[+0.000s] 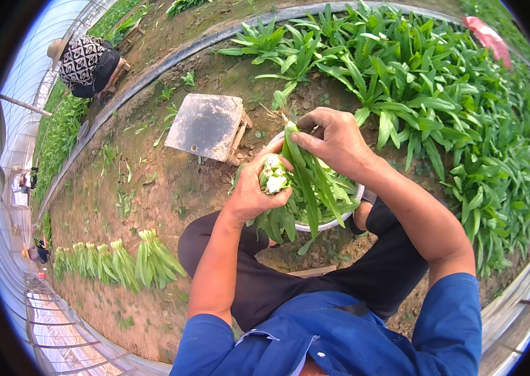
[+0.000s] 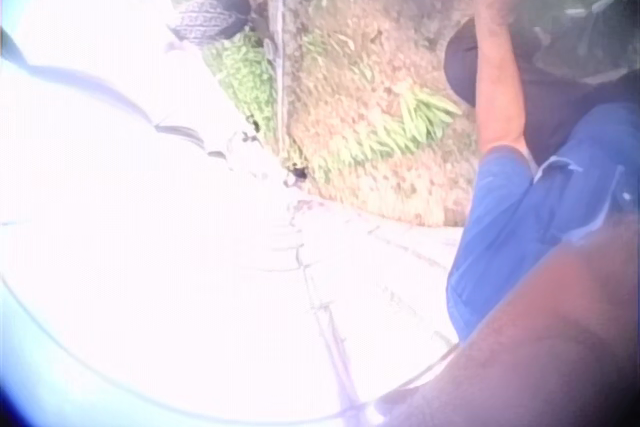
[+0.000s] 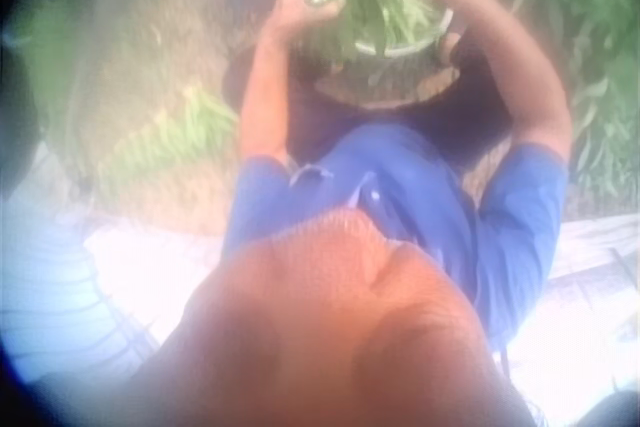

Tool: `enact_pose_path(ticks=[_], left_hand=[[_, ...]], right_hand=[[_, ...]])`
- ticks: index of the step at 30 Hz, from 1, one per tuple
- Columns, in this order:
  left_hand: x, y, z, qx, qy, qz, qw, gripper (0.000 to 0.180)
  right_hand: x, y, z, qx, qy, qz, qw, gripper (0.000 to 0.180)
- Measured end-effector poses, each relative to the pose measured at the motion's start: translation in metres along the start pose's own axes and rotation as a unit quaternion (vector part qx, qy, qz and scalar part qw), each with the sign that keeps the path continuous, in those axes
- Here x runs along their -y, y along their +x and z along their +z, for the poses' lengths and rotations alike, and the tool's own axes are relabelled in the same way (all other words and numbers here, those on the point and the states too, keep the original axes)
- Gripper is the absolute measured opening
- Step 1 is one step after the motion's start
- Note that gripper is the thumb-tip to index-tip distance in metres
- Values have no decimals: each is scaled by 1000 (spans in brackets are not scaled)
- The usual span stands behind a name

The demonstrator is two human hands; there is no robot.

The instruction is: The person sits on the ground in a greenhouse and trims leafy green vegetables by hand. They remove unwanted leaves and roots, placing the trimmed pieces into a white bowl and occasionally using a red rubber band to bundle the vegetables.

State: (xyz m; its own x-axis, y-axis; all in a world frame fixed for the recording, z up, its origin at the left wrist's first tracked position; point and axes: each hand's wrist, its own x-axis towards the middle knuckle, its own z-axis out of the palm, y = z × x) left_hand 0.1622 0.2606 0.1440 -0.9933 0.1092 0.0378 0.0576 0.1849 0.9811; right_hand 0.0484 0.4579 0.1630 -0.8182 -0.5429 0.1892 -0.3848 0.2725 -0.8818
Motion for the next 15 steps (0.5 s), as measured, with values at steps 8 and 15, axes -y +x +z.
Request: enact_pose_path(ticks=[8, 15], left_hand=[[2, -7, -4, 3, -114, 3, 994, 35], [-15, -13, -1, -8, -198, -29, 980, 35]], right_hand=[[-1, 6, -15, 51, 210, 106, 971, 40], [-11, -1, 4, 156, 121, -51, 979, 67]])
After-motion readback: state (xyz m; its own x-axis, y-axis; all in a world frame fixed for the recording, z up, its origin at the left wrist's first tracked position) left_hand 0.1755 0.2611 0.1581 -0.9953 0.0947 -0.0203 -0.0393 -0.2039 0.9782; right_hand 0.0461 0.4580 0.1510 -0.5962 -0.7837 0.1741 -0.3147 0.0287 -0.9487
